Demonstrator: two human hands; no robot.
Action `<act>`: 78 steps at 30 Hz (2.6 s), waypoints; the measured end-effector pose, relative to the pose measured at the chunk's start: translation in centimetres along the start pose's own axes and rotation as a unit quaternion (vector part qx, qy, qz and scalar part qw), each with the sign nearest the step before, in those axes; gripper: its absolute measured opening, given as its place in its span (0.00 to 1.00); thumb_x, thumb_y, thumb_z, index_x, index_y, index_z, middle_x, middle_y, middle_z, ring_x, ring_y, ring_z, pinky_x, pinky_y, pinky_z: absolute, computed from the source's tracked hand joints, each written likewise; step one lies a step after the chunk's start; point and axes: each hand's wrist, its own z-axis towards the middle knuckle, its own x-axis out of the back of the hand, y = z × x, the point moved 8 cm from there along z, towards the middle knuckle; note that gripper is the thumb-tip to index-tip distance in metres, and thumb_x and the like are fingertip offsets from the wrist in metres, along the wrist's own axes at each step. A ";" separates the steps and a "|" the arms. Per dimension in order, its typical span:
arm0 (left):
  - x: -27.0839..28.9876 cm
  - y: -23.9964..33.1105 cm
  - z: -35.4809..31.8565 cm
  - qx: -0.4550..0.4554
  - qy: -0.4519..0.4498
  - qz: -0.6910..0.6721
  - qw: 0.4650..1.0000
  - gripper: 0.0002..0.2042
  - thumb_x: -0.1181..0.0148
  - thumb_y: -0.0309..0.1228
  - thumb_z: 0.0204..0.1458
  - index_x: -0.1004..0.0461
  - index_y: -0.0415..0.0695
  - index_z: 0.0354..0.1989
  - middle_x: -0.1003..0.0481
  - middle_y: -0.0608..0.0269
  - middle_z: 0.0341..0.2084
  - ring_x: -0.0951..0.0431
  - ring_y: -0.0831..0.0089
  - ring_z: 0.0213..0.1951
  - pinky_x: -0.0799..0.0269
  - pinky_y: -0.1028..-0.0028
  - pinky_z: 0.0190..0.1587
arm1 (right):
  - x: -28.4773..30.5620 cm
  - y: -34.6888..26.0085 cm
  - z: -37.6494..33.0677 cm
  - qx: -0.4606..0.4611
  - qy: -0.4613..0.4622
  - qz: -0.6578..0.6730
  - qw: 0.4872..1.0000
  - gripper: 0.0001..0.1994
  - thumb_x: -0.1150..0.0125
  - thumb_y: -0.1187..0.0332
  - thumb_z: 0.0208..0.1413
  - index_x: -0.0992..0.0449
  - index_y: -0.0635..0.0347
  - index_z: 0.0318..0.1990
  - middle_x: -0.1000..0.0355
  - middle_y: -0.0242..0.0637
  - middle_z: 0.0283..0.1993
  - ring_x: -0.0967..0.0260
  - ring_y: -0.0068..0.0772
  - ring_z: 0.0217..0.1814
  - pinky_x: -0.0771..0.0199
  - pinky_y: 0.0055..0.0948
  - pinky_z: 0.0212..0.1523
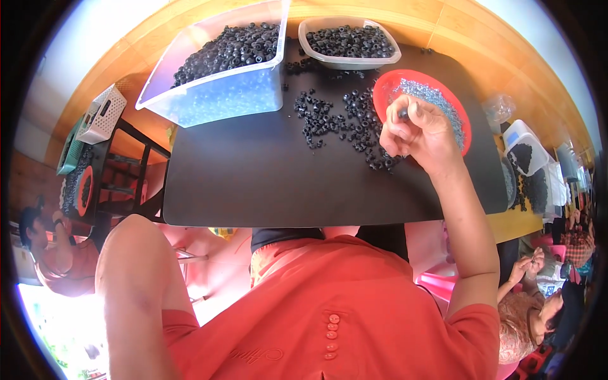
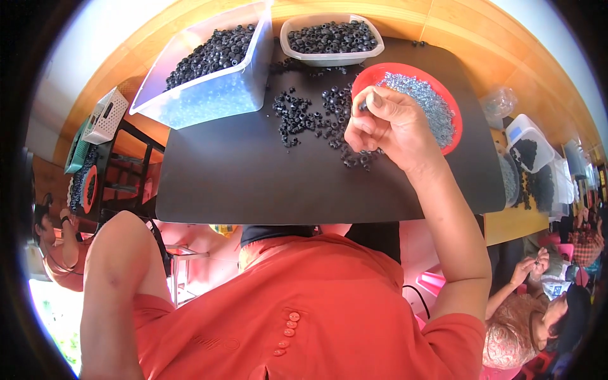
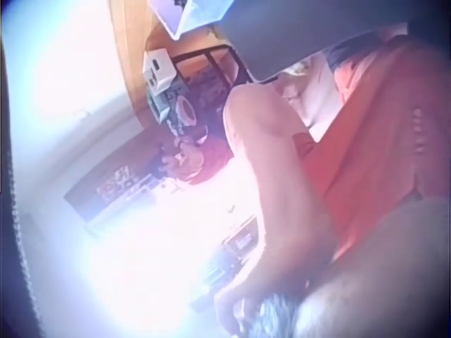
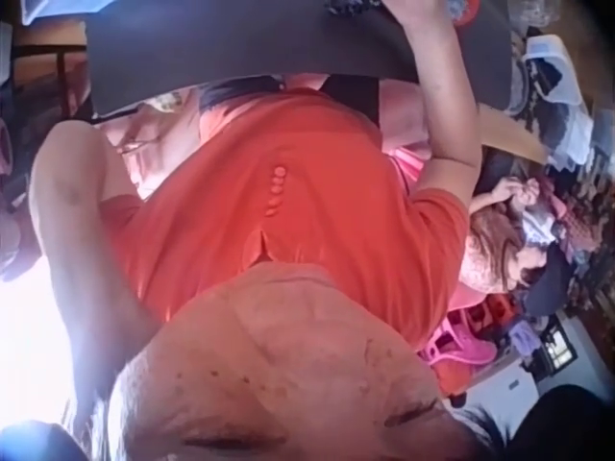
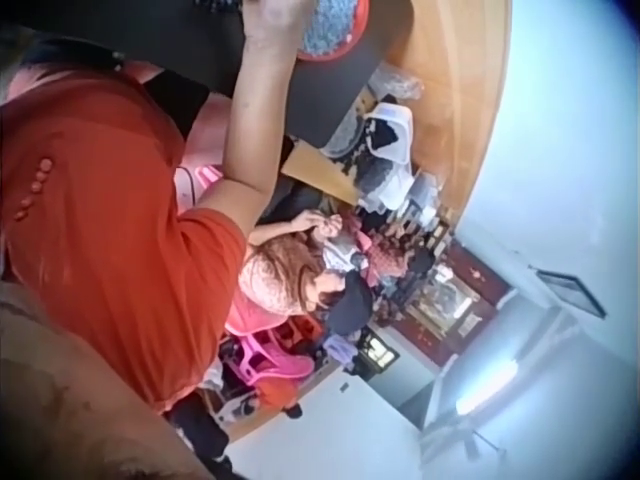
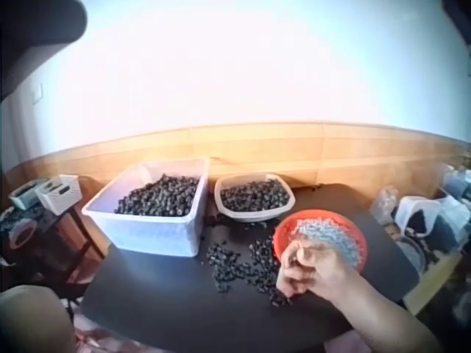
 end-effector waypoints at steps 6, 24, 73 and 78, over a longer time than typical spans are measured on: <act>0.4 1.8 0.8 -0.030 -0.017 0.006 0.999 0.06 0.45 0.32 0.58 0.26 0.44 0.36 0.30 0.60 0.28 0.30 0.66 0.33 0.34 0.71 0.26 | 0.6 -0.3 -0.2 0.020 0.021 -0.014 0.999 0.21 0.44 0.48 0.63 0.29 0.60 0.35 0.46 0.27 0.20 0.36 0.32 0.20 0.51 0.24 0.19; -1.4 3.4 2.4 -0.046 -0.071 -0.042 0.996 0.06 0.46 0.32 0.59 0.26 0.44 0.35 0.30 0.60 0.28 0.30 0.67 0.33 0.34 0.72 0.26 | -7.7 -0.9 13.0 0.068 0.010 -0.331 0.941 0.14 0.33 0.62 0.56 0.22 0.66 0.40 0.28 0.33 0.24 0.29 0.25 0.22 0.33 0.22 0.20; -1.8 0.6 0.6 -0.114 -0.081 -0.114 0.983 0.08 0.50 0.31 0.62 0.28 0.43 0.32 0.31 0.62 0.26 0.30 0.70 0.33 0.35 0.74 0.28 | -7.4 2.5 3.9 0.232 0.011 -0.641 0.731 0.05 0.40 0.70 0.46 0.20 0.57 0.30 0.22 0.41 0.28 0.23 0.48 0.32 0.28 0.44 0.29; -1.8 0.8 0.7 -0.137 -0.085 -0.119 0.980 0.08 0.50 0.31 0.62 0.28 0.43 0.32 0.31 0.62 0.26 0.30 0.70 0.33 0.35 0.74 0.28 | -7.9 2.2 3.7 0.241 -0.006 -0.626 0.741 0.05 0.40 0.70 0.46 0.20 0.58 0.30 0.22 0.42 0.27 0.23 0.49 0.32 0.27 0.45 0.29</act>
